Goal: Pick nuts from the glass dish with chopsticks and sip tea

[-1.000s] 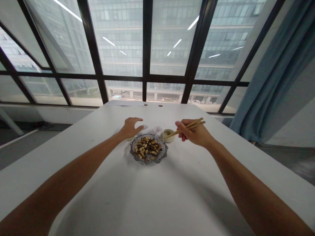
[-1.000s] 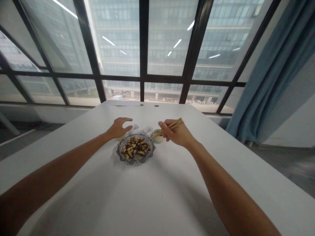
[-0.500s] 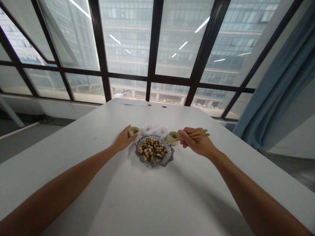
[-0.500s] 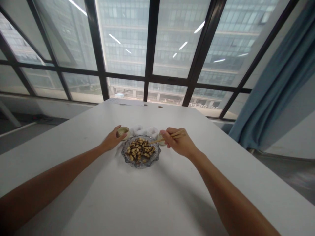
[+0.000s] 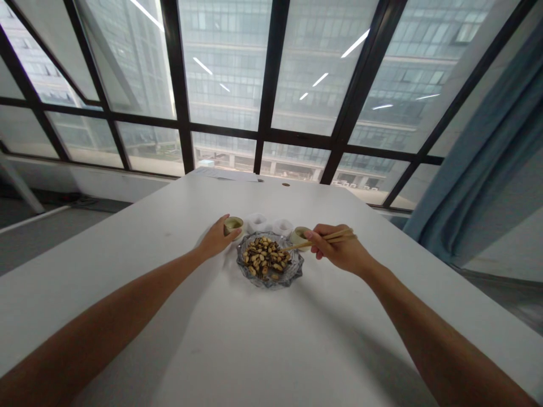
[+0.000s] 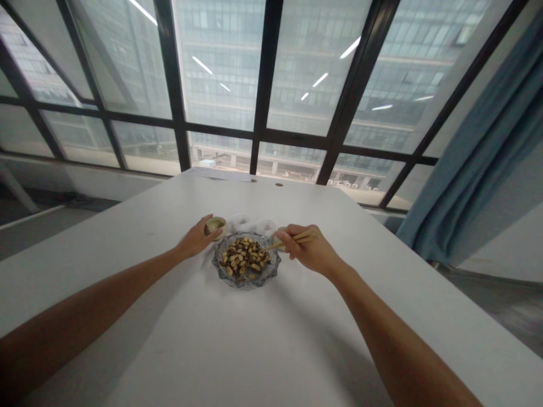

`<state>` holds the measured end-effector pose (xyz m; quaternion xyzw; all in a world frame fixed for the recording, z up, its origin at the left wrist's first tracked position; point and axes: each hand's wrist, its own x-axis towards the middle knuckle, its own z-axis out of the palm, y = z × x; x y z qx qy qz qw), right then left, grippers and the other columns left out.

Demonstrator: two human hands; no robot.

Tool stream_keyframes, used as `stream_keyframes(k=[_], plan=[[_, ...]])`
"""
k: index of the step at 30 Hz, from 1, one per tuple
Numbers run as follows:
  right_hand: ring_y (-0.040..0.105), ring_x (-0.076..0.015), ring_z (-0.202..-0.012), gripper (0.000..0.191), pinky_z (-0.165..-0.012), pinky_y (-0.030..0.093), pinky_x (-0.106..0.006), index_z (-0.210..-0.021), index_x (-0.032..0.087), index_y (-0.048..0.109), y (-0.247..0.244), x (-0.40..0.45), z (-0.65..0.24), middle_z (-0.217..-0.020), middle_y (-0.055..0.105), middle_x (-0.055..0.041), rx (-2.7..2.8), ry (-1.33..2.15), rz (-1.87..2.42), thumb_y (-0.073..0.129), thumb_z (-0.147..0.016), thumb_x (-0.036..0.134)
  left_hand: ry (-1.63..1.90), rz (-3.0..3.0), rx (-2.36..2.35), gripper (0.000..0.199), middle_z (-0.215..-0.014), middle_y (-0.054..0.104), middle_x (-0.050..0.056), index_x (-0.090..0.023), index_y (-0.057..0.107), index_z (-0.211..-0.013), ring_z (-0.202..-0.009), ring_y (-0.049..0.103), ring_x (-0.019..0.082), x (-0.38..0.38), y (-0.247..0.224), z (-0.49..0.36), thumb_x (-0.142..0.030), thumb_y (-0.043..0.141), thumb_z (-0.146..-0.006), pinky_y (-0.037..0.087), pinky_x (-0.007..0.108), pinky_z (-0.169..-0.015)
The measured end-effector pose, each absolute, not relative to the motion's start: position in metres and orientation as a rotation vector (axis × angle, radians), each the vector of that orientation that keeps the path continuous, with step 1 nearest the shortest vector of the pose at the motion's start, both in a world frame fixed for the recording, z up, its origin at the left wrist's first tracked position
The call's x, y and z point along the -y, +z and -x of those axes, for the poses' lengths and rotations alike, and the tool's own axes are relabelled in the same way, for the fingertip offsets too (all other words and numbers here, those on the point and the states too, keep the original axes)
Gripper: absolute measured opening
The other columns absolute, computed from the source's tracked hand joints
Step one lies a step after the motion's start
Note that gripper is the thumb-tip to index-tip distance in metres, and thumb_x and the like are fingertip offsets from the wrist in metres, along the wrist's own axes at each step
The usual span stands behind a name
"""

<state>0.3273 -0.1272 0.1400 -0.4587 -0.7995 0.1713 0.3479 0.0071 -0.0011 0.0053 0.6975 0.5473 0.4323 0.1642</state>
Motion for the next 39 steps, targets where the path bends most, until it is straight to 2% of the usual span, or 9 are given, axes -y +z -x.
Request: stream_keyframes(k=[7,18,22,28,35,39], plan=[[0.064,-0.0148,-0.043,0.061,-0.040,0.048,-0.023,-0.068,0.018,0.063,0.140,0.120,-0.341,-0.057,0.069,-0.0059,1.948,0.497,1.213,0.052,-0.089,0.075,1.199,-1.987,-1.575,0.076,-0.141,0.060,0.017,-0.014,0.049,-0.141,-0.126,0.060,0.031,0.005,0.009,-0.008,-0.060,0.063,-0.082,0.045,0.044,-0.109],[0.059,-0.0139,-0.036,0.061,-0.033,0.045,-0.023,-0.065,0.017,0.064,0.147,0.111,-0.354,-0.050,0.065,-0.0054,1.629,0.609,1.159,0.066,-0.077,0.077,1.229,-1.996,-1.527,0.078,-0.139,0.061,0.019,-0.012,0.048,-0.142,-0.126,0.059,0.032,0.001,0.004,-0.008,-0.059,0.062,-0.082,0.045,0.047,-0.110],[0.060,-0.0148,-0.036,0.062,-0.034,0.046,-0.024,-0.066,0.017,0.065,0.154,0.112,-0.363,-0.051,0.066,-0.0067,1.577,0.518,1.181,0.066,-0.076,0.078,1.211,-1.995,-1.537,0.078,-0.140,0.060,0.019,-0.011,0.047,-0.142,-0.126,0.059,0.032,0.003,0.006,-0.008,-0.060,0.061,-0.083,0.044,0.047,-0.110],[0.063,-0.0160,-0.041,0.066,-0.037,0.047,-0.023,-0.072,0.016,0.066,0.159,0.113,-0.380,-0.054,0.068,-0.0078,1.631,0.191,1.324,0.056,-0.081,0.081,1.217,-1.996,-1.543,0.076,-0.138,0.062,0.018,-0.013,0.048,-0.141,-0.125,0.060,0.031,0.003,0.006,-0.008,-0.058,0.063,-0.082,0.045,0.047,-0.109],[0.063,-0.0168,-0.043,0.069,-0.041,0.046,-0.025,-0.060,0.019,0.063,0.160,0.113,-0.381,-0.050,0.066,-0.0082,1.769,0.019,1.433,0.049,-0.084,0.082,1.225,-1.999,-1.528,0.076,-0.137,0.062,0.017,-0.014,0.048,-0.141,-0.124,0.061,0.031,0.000,0.004,-0.007,-0.059,0.063,-0.082,0.046,0.046,-0.108],[0.063,-0.0161,-0.042,0.069,-0.039,0.047,-0.025,-0.066,0.017,0.066,0.164,0.121,-0.372,-0.053,0.067,-0.0079,1.744,0.280,1.328,0.054,-0.080,0.083,1.211,-1.991,-1.534,0.078,-0.137,0.062,0.017,-0.014,0.048,-0.142,-0.123,0.061,0.031,0.001,0.005,-0.007,-0.061,0.062,-0.081,0.046,0.046,-0.109]])
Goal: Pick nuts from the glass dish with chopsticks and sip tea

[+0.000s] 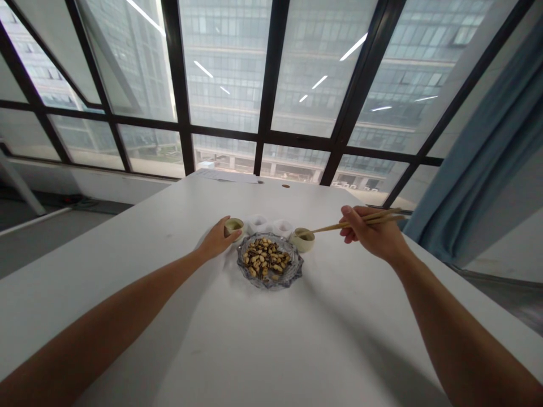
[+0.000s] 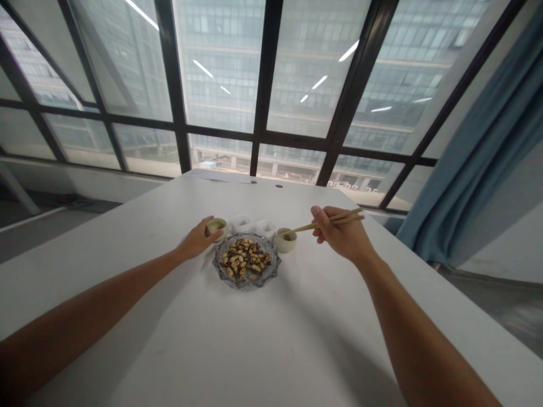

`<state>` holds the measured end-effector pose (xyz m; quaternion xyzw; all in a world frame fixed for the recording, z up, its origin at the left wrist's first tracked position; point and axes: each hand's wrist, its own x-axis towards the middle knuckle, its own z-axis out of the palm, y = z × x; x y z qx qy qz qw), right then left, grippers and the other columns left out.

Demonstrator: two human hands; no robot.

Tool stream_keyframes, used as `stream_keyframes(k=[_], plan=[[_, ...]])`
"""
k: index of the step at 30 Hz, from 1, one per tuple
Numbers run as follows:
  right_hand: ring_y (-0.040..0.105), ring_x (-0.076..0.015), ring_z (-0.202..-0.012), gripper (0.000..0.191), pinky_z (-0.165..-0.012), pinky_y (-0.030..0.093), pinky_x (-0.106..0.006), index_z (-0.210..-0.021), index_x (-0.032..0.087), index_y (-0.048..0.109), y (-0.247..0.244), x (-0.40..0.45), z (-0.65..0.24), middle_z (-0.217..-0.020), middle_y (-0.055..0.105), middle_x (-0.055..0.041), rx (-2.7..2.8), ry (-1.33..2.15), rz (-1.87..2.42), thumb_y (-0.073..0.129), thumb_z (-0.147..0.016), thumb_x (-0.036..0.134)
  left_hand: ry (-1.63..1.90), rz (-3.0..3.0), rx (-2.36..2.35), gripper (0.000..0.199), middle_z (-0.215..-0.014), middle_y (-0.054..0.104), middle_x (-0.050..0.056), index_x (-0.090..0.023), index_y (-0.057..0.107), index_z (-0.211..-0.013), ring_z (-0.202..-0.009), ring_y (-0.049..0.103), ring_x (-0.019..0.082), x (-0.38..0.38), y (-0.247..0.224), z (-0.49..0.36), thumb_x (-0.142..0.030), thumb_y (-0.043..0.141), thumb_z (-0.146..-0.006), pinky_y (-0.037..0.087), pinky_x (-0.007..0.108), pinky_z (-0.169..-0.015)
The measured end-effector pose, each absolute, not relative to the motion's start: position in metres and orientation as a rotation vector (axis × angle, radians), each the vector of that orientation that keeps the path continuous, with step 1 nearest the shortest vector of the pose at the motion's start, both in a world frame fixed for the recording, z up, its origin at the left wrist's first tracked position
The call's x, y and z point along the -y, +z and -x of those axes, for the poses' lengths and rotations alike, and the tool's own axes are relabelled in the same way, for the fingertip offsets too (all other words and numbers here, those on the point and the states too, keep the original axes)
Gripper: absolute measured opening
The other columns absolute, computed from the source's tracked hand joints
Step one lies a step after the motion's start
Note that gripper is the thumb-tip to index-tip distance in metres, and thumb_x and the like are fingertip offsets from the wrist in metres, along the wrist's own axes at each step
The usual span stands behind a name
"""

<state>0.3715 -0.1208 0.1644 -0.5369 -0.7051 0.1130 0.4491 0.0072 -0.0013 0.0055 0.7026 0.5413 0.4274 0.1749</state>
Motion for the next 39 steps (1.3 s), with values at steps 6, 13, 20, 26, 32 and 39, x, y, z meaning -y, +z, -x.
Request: stream_keyframes(k=[6,13,20,26,32,39], plan=[[0.063,-0.0139,-0.041,0.058,-0.038,0.046,-0.021,-0.065,0.016,0.066,0.160,0.133,-0.345,-0.053,0.067,-0.0050,1.961,0.898,1.283,0.069,-0.076,0.073,1.217,-1.986,-1.526,0.077,-0.133,0.065,0.015,-0.015,0.049,-0.141,-0.119,0.063,0.029,0.003,0.007,-0.007,-0.061,0.063,-0.081,0.046,0.045,-0.108],[0.064,-0.0144,-0.045,0.055,-0.041,0.049,-0.023,-0.064,0.017,0.067,0.136,0.120,-0.327,-0.056,0.070,-0.0061,1.806,0.801,1.215,0.073,-0.073,0.071,1.213,-2.010,-1.529,0.074,-0.138,0.062,0.015,-0.016,0.049,-0.140,-0.125,0.060,0.030,0.003,0.007,-0.007,-0.059,0.062,-0.082,0.044,0.045,-0.110],[0.062,-0.0133,-0.046,0.056,-0.042,0.048,-0.023,-0.063,0.017,0.067,0.141,0.119,-0.333,-0.057,0.070,-0.0065,1.737,0.634,1.204,0.072,-0.074,0.072,1.174,-2.014,-1.538,0.074,-0.140,0.060,0.016,-0.015,0.048,-0.142,-0.127,0.059,0.031,0.006,0.011,-0.008,-0.058,0.062,-0.083,0.044,0.044,-0.110],[0.063,-0.0126,-0.046,0.052,-0.041,0.044,-0.020,-0.064,0.017,0.063,0.146,0.134,-0.318,-0.056,0.069,-0.0039,1.923,1.040,1.149,0.075,-0.075,0.066,1.153,-2.021,-1.550,0.079,-0.140,0.059,0.018,-0.012,0.046,-0.143,-0.127,0.059,0.032,0.007,0.012,-0.008,-0.061,0.060,-0.083,0.044,0.045,-0.111],[0.062,-0.0122,-0.048,0.043,-0.044,0.045,-0.022,-0.069,0.019,0.063,0.125,0.129,-0.308,-0.060,0.069,-0.0027,1.957,0.981,1.175,0.074,-0.078,0.059,1.193,-2.011,-1.544,0.074,-0.136,0.063,0.014,-0.017,0.048,-0.141,-0.122,0.061,0.029,0.006,0.010,-0.007,-0.058,0.064,-0.082,0.046,0.045,-0.108],[0.046,-0.0105,-0.047,0.049,-0.041,0.033,-0.022,-0.061,0.020,0.061,0.125,0.124,-0.316,-0.051,0.056,0.0008,2.013,0.501,1.195,0.064,-0.083,0.063,1.182,-2.019,-1.532,0.074,-0.133,0.065,0.015,-0.015,0.047,-0.142,-0.120,0.063,0.029,0.006,0.010,-0.007,-0.058,0.063,-0.083,0.047,0.045,-0.106]])
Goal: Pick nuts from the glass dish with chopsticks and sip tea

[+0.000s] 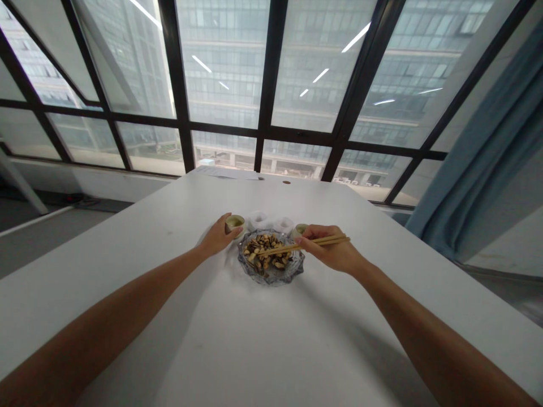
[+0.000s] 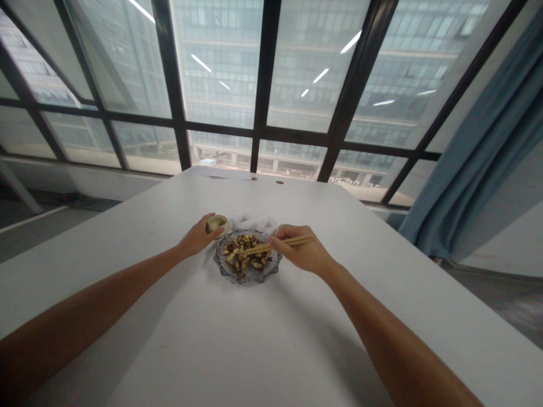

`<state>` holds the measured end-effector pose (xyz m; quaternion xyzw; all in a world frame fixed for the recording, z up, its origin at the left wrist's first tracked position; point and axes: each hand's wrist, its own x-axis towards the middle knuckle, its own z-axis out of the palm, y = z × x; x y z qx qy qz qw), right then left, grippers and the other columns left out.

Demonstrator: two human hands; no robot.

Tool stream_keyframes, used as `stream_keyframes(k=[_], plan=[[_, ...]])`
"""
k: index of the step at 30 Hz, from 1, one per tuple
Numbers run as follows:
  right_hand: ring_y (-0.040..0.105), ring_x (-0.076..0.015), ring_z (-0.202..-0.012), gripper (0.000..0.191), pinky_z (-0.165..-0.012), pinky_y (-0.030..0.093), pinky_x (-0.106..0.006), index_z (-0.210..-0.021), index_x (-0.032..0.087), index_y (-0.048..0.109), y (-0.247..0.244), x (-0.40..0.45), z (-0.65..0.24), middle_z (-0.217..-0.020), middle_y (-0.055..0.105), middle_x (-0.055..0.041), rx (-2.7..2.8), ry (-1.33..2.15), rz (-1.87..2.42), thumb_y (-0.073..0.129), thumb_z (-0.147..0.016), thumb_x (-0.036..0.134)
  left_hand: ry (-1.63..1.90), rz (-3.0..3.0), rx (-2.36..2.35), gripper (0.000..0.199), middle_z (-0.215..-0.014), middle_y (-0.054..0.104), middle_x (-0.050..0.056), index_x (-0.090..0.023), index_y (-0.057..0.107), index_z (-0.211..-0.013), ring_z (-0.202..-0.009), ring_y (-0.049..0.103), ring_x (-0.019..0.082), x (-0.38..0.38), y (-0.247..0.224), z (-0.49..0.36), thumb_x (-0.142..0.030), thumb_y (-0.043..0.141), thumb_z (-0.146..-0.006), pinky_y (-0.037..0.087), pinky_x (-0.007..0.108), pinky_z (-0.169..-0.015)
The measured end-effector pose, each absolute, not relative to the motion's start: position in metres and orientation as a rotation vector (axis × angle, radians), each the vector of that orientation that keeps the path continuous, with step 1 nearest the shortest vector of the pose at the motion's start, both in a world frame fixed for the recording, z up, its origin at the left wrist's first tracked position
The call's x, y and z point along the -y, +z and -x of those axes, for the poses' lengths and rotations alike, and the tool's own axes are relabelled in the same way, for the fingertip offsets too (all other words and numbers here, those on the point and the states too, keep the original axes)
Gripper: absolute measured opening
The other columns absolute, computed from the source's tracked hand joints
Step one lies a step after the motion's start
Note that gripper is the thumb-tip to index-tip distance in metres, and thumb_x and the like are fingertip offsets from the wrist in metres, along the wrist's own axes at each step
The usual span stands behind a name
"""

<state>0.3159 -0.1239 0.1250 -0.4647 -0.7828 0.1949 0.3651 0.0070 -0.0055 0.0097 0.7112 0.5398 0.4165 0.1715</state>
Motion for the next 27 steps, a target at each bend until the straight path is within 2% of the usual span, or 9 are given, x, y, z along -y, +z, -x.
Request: stream_keyframes(k=[4,10,15,23,27], plan=[[0.044,-0.0102,-0.044,0.053,-0.039,0.031,-0.022,-0.057,0.020,0.060,0.137,0.127,-0.321,-0.049,0.058,-0.0008,1.971,0.459,1.222,0.064,-0.082,0.067,1.188,-2.017,-1.528,0.074,-0.131,0.066,0.014,-0.016,0.047,-0.142,-0.118,0.064,0.029,0.006,0.009,-0.007,-0.058,0.063,-0.083,0.047,0.045,-0.106],[0.062,-0.0156,-0.050,0.053,-0.047,0.048,-0.025,-0.063,0.020,0.064,0.154,0.138,-0.324,-0.056,0.069,-0.0064,1.894,0.730,1.182,0.068,-0.078,0.070,1.162,-2.012,-1.536,0.077,-0.133,0.064,0.016,-0.014,0.046,-0.143,-0.120,0.063,0.029,0.006,0.010,-0.007,-0.060,0.062,-0.083,0.047,0.044,-0.107],[0.063,-0.0145,-0.050,0.049,-0.047,0.052,-0.025,-0.066,0.019,0.064,0.151,0.143,-0.317,-0.058,0.069,-0.0034,1.991,1.037,1.116,0.073,-0.077,0.067,1.197,-2.011,-1.537,0.073,-0.132,0.066,0.013,-0.017,0.049,-0.140,-0.120,0.063,0.028,0.005,0.009,-0.008,-0.058,0.064,-0.083,0.048,0.043,-0.106],[0.060,-0.0135,-0.048,0.049,-0.044,0.047,-0.023,-0.066,0.020,0.066,0.144,0.131,-0.325,-0.054,0.066,-0.0030,1.985,0.667,1.189,0.067,-0.082,0.066,1.161,-2.034,-1.544,0.074,-0.133,0.065,0.016,-0.016,0.046,-0.142,-0.121,0.062,0.029,0.005,0.009,-0.006,-0.060,0.061,-0.084,0.047,0.045,-0.106],[0.063,-0.0140,-0.048,0.049,-0.044,0.048,-0.023,-0.064,0.019,0.066,0.155,0.134,-0.333,-0.056,0.069,-0.0047,1.918,0.697,1.222,0.072,-0.079,0.065,1.169,-2.032,-1.531,0.074,-0.132,0.065,0.016,-0.015,0.047,-0.142,-0.121,0.063,0.030,0.006,0.010,-0.006,-0.060,0.061,-0.084,0.048,0.045,-0.106]])
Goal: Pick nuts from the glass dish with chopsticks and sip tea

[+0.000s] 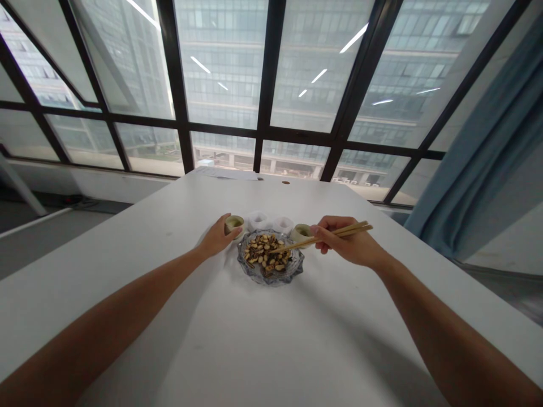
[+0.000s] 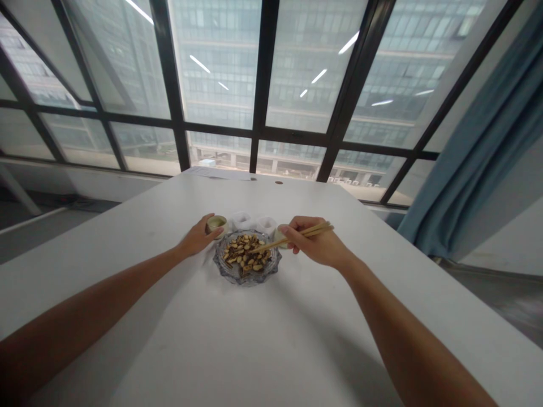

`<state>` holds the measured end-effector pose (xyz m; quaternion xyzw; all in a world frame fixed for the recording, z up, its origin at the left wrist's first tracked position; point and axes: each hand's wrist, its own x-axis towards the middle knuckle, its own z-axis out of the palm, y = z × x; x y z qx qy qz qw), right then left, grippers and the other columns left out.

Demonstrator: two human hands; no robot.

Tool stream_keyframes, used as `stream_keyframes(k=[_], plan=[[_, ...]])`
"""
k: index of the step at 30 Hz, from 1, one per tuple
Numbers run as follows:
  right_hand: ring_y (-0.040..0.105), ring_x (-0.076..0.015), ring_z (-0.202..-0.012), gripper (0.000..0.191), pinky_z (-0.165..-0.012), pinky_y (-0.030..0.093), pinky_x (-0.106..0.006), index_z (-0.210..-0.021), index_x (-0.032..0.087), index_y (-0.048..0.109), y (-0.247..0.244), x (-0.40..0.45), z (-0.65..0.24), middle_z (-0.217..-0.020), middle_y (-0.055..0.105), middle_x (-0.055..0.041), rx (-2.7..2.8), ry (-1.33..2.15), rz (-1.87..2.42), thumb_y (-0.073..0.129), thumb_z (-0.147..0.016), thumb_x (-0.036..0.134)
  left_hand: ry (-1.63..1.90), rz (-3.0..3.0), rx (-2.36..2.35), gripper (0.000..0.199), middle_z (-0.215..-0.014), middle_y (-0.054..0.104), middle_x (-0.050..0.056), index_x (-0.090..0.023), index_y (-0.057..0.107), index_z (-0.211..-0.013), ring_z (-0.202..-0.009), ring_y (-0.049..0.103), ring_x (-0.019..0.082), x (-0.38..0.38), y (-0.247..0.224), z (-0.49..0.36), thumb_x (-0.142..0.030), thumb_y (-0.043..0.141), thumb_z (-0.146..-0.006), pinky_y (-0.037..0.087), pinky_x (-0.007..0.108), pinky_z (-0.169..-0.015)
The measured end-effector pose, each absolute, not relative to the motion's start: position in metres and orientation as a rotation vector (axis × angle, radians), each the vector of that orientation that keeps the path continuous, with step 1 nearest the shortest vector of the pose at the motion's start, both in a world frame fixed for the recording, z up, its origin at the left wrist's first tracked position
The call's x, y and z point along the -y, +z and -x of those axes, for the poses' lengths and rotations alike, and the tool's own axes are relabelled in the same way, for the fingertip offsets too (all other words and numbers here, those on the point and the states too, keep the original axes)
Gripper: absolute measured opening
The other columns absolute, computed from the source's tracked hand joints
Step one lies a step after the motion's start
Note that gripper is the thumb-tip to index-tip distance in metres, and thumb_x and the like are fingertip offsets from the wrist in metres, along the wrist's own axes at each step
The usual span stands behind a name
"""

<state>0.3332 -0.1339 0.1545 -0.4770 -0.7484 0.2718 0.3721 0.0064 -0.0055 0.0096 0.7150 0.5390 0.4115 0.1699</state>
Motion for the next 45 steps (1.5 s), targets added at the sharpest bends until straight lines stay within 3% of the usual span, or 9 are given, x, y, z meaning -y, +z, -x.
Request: stream_keyframes(k=[5,15,22,29,36,45], plan=[[0.065,-0.0147,-0.050,0.048,-0.046,0.053,-0.024,-0.064,0.019,0.065,0.159,0.141,-0.330,-0.059,0.070,-0.0041,2.022,1.068,1.198,0.077,-0.074,0.064,1.173,-2.023,-1.525,0.075,-0.132,0.065,0.015,-0.016,0.047,-0.142,-0.121,0.063,0.030,0.006,0.010,-0.007,-0.060,0.062,-0.083,0.047,0.045,-0.107],[0.061,-0.0126,-0.049,0.053,-0.043,0.046,-0.022,-0.066,0.018,0.065,0.150,0.130,-0.335,-0.058,0.068,-0.0047,1.967,0.750,1.230,0.069,-0.078,0.069,1.149,-2.028,-1.536,0.078,-0.135,0.063,0.017,-0.014,0.045,-0.143,-0.121,0.063,0.031,0.006,0.010,-0.007,-0.062,0.060,-0.083,0.047,0.044,-0.107],[0.064,-0.0132,-0.052,0.051,-0.049,0.053,-0.024,-0.068,0.018,0.062,0.152,0.137,-0.328,-0.062,0.070,-0.0037,2.042,1.113,1.179,0.071,-0.078,0.067,1.163,-2.032,-1.531,0.078,-0.135,0.063,0.017,-0.014,0.045,-0.142,-0.121,0.062,0.030,0.004,0.008,-0.006,-0.062,0.060,-0.083,0.046,0.045,-0.107],[0.062,-0.0127,-0.050,0.053,-0.044,0.046,-0.022,-0.067,0.017,0.064,0.155,0.131,-0.344,-0.060,0.070,-0.0056,1.981,0.790,1.246,0.070,-0.079,0.068,1.145,-2.025,-1.538,0.079,-0.133,0.064,0.017,-0.013,0.045,-0.143,-0.120,0.063,0.030,0.006,0.009,-0.005,-0.062,0.060,-0.083,0.048,0.045,-0.106],[0.063,-0.0149,-0.048,0.052,-0.045,0.050,-0.025,-0.064,0.018,0.063,0.161,0.136,-0.345,-0.056,0.069,-0.0051,2.024,0.922,1.259,0.073,-0.076,0.068,1.188,-2.031,-1.532,0.077,-0.133,0.065,0.016,-0.015,0.047,-0.142,-0.119,0.063,0.029,0.003,0.006,-0.005,-0.062,0.061,-0.083,0.048,0.044,-0.106],[0.061,-0.0137,-0.046,0.058,-0.040,0.043,-0.024,-0.069,0.017,0.065,0.155,0.129,-0.341,-0.062,0.072,-0.0081,1.880,0.543,1.230,0.065,-0.079,0.074,1.199,-2.035,-1.520,0.076,-0.133,0.064,0.016,-0.015,0.048,-0.141,-0.119,0.063,0.030,0.001,0.002,-0.003,-0.062,0.061,-0.082,0.048,0.044,-0.106]])
